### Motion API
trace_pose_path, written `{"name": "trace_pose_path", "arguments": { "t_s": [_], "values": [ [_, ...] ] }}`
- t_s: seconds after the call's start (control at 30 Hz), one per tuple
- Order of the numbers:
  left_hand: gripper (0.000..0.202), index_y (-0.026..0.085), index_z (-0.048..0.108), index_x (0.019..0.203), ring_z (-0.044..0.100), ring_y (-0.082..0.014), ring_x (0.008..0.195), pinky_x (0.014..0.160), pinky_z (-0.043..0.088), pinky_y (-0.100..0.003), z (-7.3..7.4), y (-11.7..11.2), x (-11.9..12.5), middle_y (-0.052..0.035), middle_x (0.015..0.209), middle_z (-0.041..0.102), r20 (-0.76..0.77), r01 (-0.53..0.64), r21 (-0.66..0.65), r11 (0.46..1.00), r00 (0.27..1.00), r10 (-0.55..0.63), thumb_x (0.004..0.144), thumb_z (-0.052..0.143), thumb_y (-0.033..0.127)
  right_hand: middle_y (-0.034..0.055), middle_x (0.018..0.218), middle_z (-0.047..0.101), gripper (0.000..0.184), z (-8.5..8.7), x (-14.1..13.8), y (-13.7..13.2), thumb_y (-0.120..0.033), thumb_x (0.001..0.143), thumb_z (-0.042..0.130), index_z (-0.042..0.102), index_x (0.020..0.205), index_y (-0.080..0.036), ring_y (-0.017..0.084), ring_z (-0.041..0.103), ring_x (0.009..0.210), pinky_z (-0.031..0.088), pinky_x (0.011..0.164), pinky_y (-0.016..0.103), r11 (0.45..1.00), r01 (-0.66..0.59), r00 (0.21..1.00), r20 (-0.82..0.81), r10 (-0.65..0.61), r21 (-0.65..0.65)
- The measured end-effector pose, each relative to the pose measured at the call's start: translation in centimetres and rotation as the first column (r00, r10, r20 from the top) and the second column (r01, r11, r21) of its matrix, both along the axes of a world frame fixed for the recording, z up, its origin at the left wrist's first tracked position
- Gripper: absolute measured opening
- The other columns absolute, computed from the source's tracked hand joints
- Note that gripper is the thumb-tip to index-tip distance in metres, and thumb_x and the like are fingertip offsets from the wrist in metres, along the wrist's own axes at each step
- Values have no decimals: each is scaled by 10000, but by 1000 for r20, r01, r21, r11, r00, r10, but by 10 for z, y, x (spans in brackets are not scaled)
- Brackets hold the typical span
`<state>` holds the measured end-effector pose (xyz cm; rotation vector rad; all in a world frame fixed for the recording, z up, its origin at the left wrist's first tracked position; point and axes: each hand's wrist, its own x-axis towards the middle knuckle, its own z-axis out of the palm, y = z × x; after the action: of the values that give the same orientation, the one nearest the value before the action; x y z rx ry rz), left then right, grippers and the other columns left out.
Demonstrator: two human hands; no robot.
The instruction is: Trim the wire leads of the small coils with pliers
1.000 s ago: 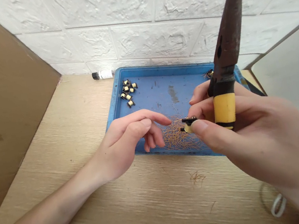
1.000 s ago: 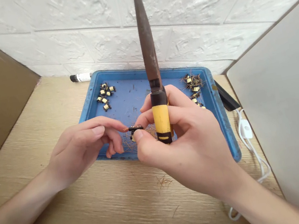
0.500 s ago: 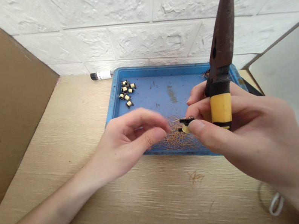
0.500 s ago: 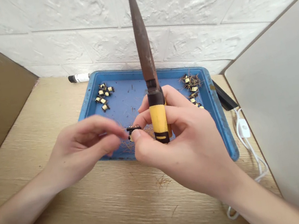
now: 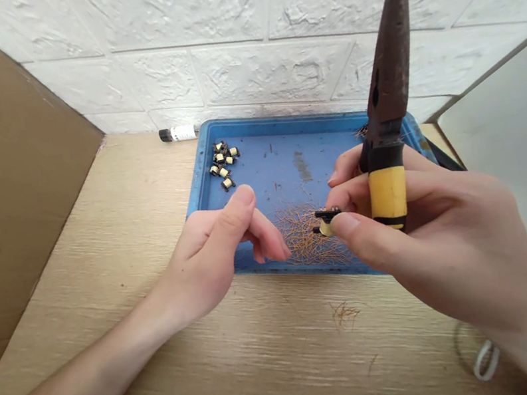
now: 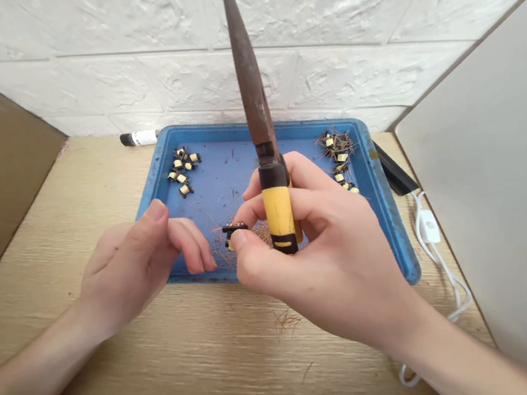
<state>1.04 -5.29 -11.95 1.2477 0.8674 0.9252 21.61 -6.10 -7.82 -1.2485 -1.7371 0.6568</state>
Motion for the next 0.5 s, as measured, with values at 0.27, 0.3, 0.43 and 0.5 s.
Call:
{"name": "trace_pose_path", "arguments": {
  "t_s": [0.27, 0.3, 0.43, 0.5],
  "values": [
    [54, 224, 807, 880, 752, -131, 946, 753, 580, -189, 1, -3, 3, 7, 1014, 818, -52, -105, 121, 987, 992, 112, 930, 791, 238, -30, 814, 699, 143, -1, 0, 1, -159, 759, 695, 705, 670, -270, 113, 684, 724, 593, 613, 233, 1000, 6, 1000, 6, -5, -12],
    [261, 208, 791, 742, 743, -132, 965, 774, 572, -189, 1, -3, 3, -7, 1016, 812, -65, -101, 130, 986, 992, 110, 976, 742, 312, -29, 817, 700, 140, -1, 0, 1, -159, 757, 696, 706, 671, -269, 116, 685, 726, 593, 612, 235, 1000, 6, 1000, 5, -6, -14],
    [573, 190, 713, 587, 698, -100, 795, 728, 550, -182, -2, -1, 1, -14, 775, 744, 37, -118, 51, 992, 993, 116, 1068, 572, 467, -39, 815, 701, 127, 0, 0, 0, -168, 741, 704, 706, 670, -272, 112, 686, 747, 600, 659, 239, 1000, 18, 1000, 4, -18, -23],
    [503, 179, 705, 631, 657, -82, 661, 652, 546, -178, -4, -1, 2, 8, 682, 695, 87, -121, 16, 993, 989, 119, 1040, 631, 462, -40, 807, 701, 127, 0, 0, -1, -172, 738, 702, 702, 661, -273, 111, 679, 736, 600, 661, 245, 999, 18, 1000, 10, -17, -27]
  ]
}}
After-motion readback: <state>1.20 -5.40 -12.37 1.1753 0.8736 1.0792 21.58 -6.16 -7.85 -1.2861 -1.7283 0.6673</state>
